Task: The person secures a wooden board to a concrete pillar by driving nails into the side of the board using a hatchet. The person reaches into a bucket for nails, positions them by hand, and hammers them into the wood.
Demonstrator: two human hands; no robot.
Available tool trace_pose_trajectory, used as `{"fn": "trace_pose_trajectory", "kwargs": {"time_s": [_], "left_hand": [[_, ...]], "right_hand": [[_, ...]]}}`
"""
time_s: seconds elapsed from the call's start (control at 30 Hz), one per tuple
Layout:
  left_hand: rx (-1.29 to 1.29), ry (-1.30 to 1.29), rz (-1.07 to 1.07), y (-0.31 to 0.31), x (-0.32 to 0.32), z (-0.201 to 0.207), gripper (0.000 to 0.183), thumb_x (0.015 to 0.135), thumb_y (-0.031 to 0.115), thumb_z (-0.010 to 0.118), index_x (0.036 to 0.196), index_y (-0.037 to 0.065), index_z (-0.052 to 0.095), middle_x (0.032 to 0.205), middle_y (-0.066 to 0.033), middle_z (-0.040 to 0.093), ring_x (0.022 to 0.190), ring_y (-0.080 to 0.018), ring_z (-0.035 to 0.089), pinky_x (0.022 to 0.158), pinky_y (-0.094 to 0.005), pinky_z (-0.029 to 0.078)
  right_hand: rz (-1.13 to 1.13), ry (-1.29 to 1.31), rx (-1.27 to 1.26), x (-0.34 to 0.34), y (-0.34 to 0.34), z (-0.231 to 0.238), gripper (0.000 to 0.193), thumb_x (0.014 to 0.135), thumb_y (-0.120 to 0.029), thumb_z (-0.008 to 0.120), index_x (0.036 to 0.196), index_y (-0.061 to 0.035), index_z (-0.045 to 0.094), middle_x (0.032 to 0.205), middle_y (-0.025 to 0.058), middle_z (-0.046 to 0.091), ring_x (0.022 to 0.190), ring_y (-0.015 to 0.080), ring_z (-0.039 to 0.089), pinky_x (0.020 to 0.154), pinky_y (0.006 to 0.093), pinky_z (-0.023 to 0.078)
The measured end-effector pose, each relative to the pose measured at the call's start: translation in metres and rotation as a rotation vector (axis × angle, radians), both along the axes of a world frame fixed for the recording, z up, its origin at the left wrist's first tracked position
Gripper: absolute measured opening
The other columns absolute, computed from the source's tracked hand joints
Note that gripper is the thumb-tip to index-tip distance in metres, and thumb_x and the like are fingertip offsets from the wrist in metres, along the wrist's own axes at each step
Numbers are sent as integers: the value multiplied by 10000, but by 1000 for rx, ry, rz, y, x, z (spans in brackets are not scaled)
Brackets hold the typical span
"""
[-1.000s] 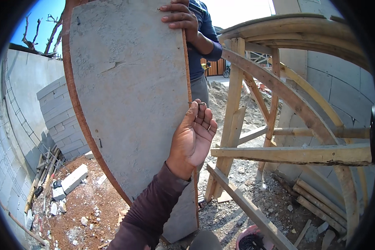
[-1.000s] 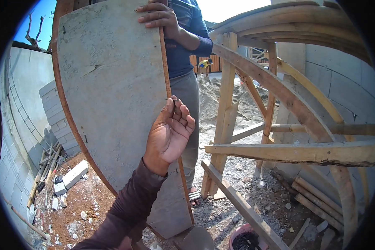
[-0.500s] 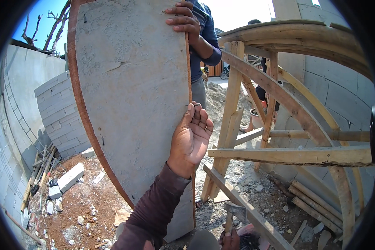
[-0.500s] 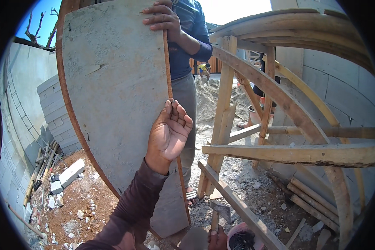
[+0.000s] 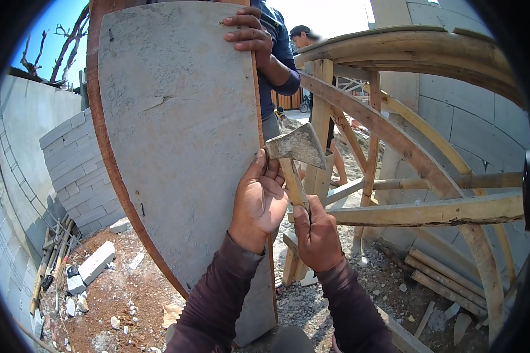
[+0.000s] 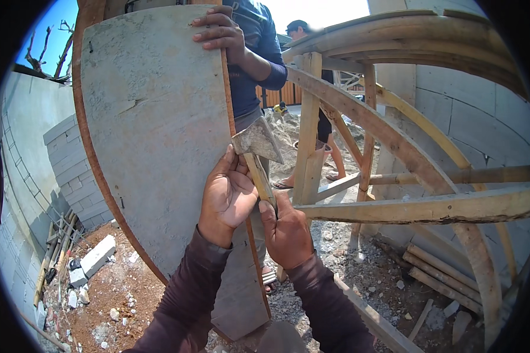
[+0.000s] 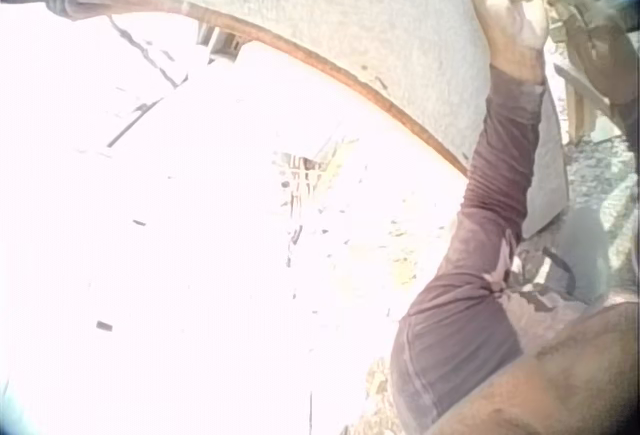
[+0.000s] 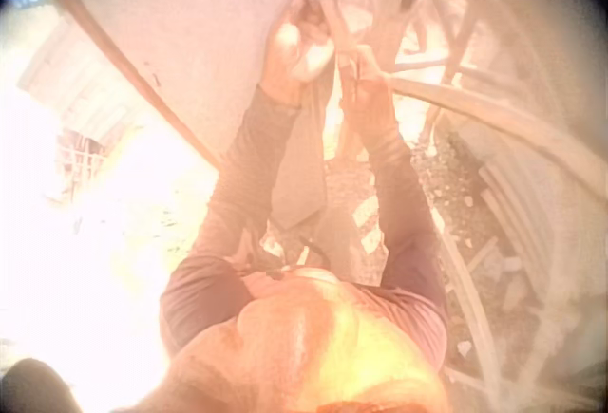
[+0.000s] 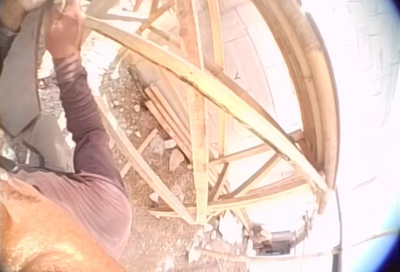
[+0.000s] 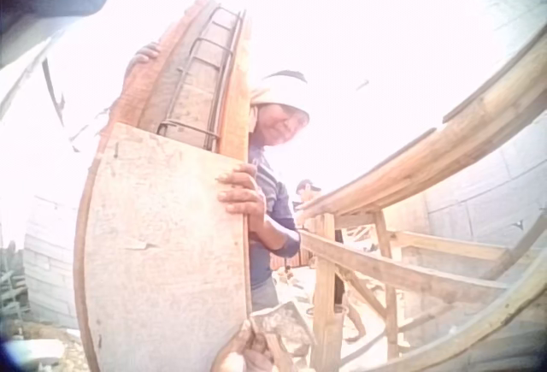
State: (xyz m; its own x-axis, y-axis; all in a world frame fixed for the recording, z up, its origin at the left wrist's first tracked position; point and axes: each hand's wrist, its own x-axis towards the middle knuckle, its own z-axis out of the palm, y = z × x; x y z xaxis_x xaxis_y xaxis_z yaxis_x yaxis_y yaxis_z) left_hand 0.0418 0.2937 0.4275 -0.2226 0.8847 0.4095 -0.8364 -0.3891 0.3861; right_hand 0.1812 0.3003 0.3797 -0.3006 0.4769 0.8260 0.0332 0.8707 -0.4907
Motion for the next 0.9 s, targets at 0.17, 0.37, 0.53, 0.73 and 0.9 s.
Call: {"fn": "trace_pose_trajectory", "kwargs": {"time_s": [0.17,0.37,0.53,0.73,0.9], "left_hand": [[-98,-49,22,-3,-1,2,142,938,261,616,1028,153,637,1062,34,647,1100,-160,540,979,-410,375],[-73,83,33,-2,-3,2,193,928,287,630,1101,206,601,1183,27,587,1145,-158,474,930,-363,337],[-129,79,34,-22,7,6,303,959,323,569,1165,101,555,1214,-44,564,1175,-220,467,1009,-410,351],[-28,922,799,-86,10,39,278,987,307,483,1053,55,579,1043,-78,609,995,-188,582,934,-357,421],[805,2291,1651,-15,-5,134,302,943,319,558,852,59,682,827,-80,671,830,-217,635,878,-338,451]], "right_hand": [[231,487,-133,9,-16,-3,377,1015,-294,444,1131,58,515,592,22,492,508,67,488,464,234,373],[193,307,-178,-10,-8,-17,389,1012,-332,456,1116,36,531,589,14,485,518,57,456,474,227,361],[439,334,-407,17,-26,-35,386,1015,-337,447,1114,24,542,593,-20,470,528,37,421,486,208,331],[454,392,-781,62,-66,-112,294,1016,-249,396,1092,19,490,649,-2,470,519,45,432,479,210,362],[535,265,-1179,57,-115,-180,269,1010,-205,416,1160,7,487,683,10,487,522,53,431,489,215,381]]}}
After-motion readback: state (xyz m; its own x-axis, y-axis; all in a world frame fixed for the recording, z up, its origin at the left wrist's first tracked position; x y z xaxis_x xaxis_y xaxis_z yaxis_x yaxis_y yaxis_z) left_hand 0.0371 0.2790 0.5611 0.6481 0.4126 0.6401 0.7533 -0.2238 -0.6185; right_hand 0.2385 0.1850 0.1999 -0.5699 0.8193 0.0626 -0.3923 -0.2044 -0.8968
